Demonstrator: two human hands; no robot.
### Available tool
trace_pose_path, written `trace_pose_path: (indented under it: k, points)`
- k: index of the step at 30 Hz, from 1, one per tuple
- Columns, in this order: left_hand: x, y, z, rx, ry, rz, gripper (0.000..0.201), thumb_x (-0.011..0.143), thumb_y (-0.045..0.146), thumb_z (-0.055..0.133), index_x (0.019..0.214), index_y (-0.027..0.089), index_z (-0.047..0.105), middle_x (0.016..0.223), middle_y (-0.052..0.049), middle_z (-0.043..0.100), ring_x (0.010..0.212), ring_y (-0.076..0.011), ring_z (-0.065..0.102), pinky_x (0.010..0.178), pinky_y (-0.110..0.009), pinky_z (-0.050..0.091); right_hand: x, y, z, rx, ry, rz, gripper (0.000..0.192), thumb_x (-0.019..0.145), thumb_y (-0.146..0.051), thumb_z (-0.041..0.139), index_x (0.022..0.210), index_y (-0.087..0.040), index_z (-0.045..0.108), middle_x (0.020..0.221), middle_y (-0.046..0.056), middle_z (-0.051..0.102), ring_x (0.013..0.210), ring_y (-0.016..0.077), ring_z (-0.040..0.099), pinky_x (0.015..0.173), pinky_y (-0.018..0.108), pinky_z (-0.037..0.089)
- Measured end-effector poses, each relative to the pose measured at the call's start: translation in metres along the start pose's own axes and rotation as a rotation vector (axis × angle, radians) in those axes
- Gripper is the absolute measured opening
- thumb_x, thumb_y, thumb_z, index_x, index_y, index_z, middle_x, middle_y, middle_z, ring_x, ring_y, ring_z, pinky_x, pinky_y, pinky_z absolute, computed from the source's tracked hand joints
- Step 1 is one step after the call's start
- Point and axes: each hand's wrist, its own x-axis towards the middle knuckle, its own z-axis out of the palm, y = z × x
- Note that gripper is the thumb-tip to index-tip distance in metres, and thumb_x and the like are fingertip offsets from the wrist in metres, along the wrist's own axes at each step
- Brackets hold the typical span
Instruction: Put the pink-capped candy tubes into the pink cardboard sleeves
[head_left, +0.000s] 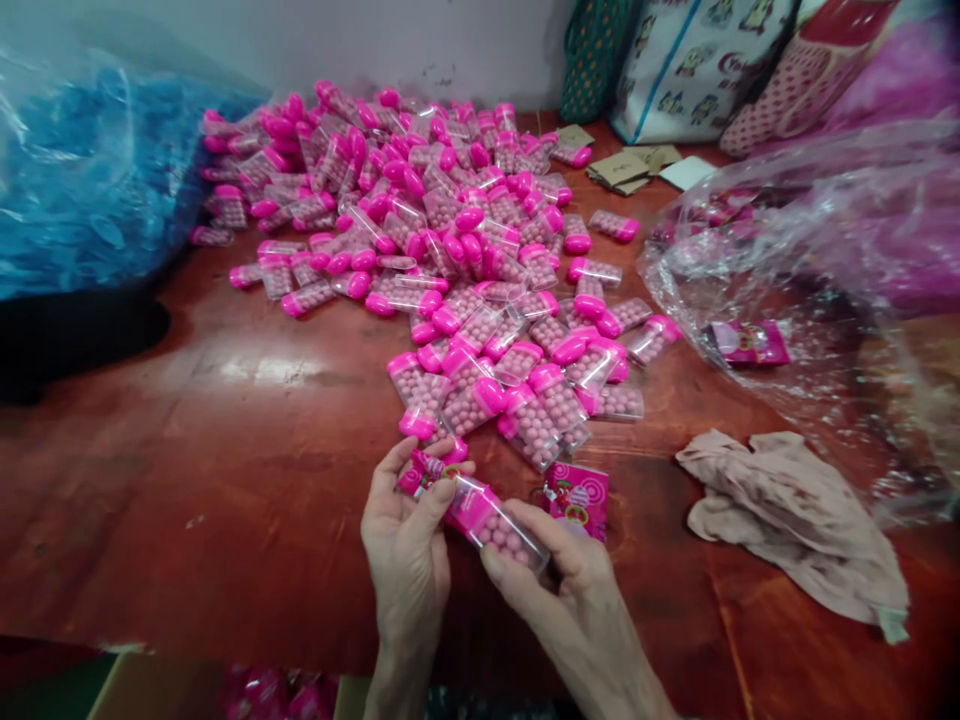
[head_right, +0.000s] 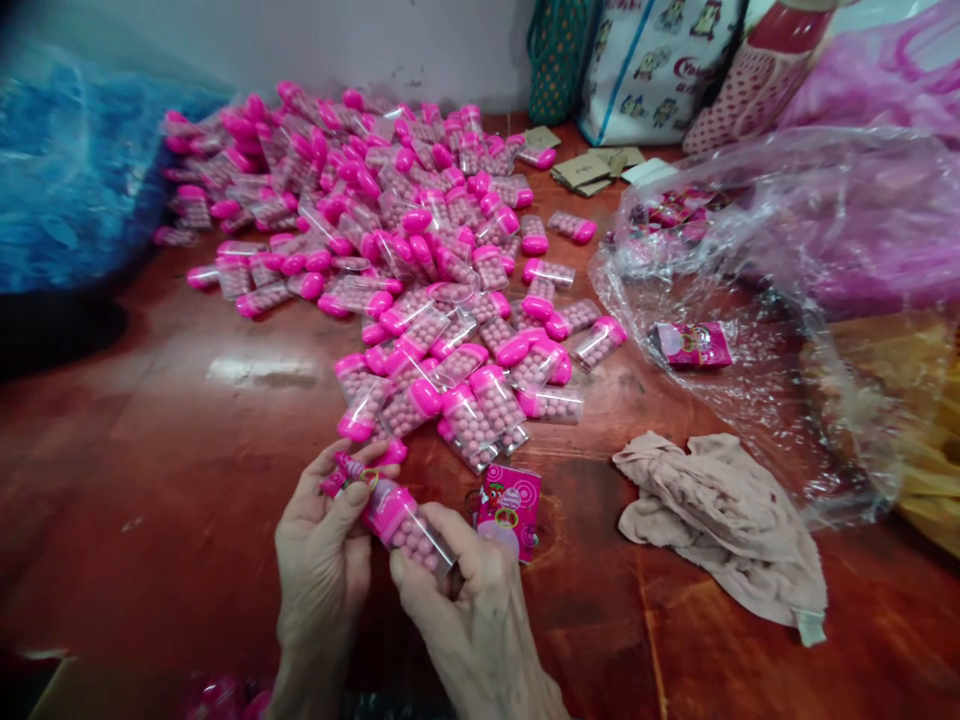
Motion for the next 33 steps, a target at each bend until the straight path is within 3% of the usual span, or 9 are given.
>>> trace_pose_path:
  k: [4, 9, 16, 19, 22, 27, 30, 33]
  points:
    - [-0.003, -0.001, 0.002, -0.031, -0.058, -0.081, 0.038, 0.062, 0.019, 0.078, 0.097, 0.015, 0.064, 0.091, -0.007, 0.072, 0.079, -0.0196, 0.069, 0.07, -0.028, 0.055, 0.003, -0.004, 0.001, 0.019, 0.062, -0.108, 0.012, 0.083, -0.023, 0.057, 0.084, -0.021, 0.069, 0.064, -0.001, 0.064, 0.056, 0.0148, 0.059, 0.049, 0.021, 0.045]
    - [0.0, 0.001, 0.003, -0.044, -0.09, -0.191, 0.039, 0.054, 0.024, 0.083, 0.088, 0.012, 0.068, 0.075, -0.008, 0.072, 0.075, -0.0231, 0.07, 0.07, -0.032, 0.056, 0.005, -0.001, 0.001, -0.034, 0.137, -0.272, 0.015, 0.084, -0.022, 0.059, 0.098, -0.021, 0.066, 0.086, 0.002, 0.072, 0.07, 0.0167, 0.067, 0.057, 0.022, 0.051]
    - [-0.002, -0.001, 0.005, -0.003, -0.063, -0.119, 0.031, 0.056, 0.017, 0.082, 0.084, 0.014, 0.07, 0.077, -0.006, 0.073, 0.079, -0.0226, 0.07, 0.072, -0.03, 0.056, 0.003, 0.018, 0.006, -0.249, 0.328, -0.52, 0.029, 0.086, -0.017, 0.057, 0.112, -0.008, 0.06, 0.085, 0.011, 0.072, 0.073, 0.0206, 0.069, 0.07, 0.03, 0.056]
    - [-0.002, -0.002, 0.005, -0.005, -0.111, -0.109, 0.036, 0.057, 0.015, 0.082, 0.091, 0.017, 0.07, 0.085, -0.007, 0.074, 0.08, -0.0205, 0.069, 0.072, -0.028, 0.056, 0.004, 0.019, 0.003, -0.261, 0.321, -0.531, 0.028, 0.086, -0.017, 0.057, 0.112, -0.007, 0.06, 0.082, 0.011, 0.072, 0.07, 0.0205, 0.069, 0.069, 0.031, 0.057]
    - [-0.002, -0.004, 0.004, -0.049, -0.174, -0.185, 0.043, 0.058, 0.023, 0.083, 0.098, 0.018, 0.069, 0.094, -0.008, 0.072, 0.077, -0.0168, 0.068, 0.07, -0.024, 0.055, 0.006, 0.014, -0.001, -0.184, 0.263, -0.485, 0.028, 0.086, -0.021, 0.058, 0.111, -0.009, 0.061, 0.087, 0.01, 0.072, 0.069, 0.0196, 0.069, 0.063, 0.029, 0.057]
    - [-0.005, -0.008, 0.005, -0.082, -0.275, -0.298, 0.033, 0.064, 0.042, 0.076, 0.081, 0.014, 0.071, 0.086, -0.007, 0.069, 0.074, -0.0183, 0.066, 0.067, -0.027, 0.056, 0.007, 0.015, -0.001, -0.185, 0.348, -0.583, 0.032, 0.086, -0.017, 0.057, 0.117, -0.009, 0.057, 0.081, 0.011, 0.072, 0.068, 0.0208, 0.068, 0.062, 0.031, 0.057]
    - [-0.004, -0.01, 0.007, -0.085, -0.325, -0.246, 0.03, 0.063, 0.04, 0.077, 0.076, 0.014, 0.072, 0.079, -0.004, 0.067, 0.08, -0.0177, 0.064, 0.074, -0.025, 0.054, 0.007, 0.02, 0.001, -0.253, 0.379, -0.648, 0.037, 0.085, -0.011, 0.057, 0.122, -0.007, 0.052, 0.083, 0.014, 0.071, 0.073, 0.023, 0.068, 0.063, 0.033, 0.057]
    - [-0.001, -0.009, 0.008, -0.055, -0.384, -0.165, 0.032, 0.063, 0.044, 0.076, 0.075, 0.015, 0.072, 0.077, -0.003, 0.066, 0.086, -0.0184, 0.062, 0.085, -0.026, 0.05, 0.007, 0.022, 0.001, -0.201, 0.305, -0.614, 0.042, 0.084, -0.008, 0.057, 0.125, -0.009, 0.049, 0.09, 0.014, 0.071, 0.078, 0.0229, 0.067, 0.067, 0.033, 0.056]
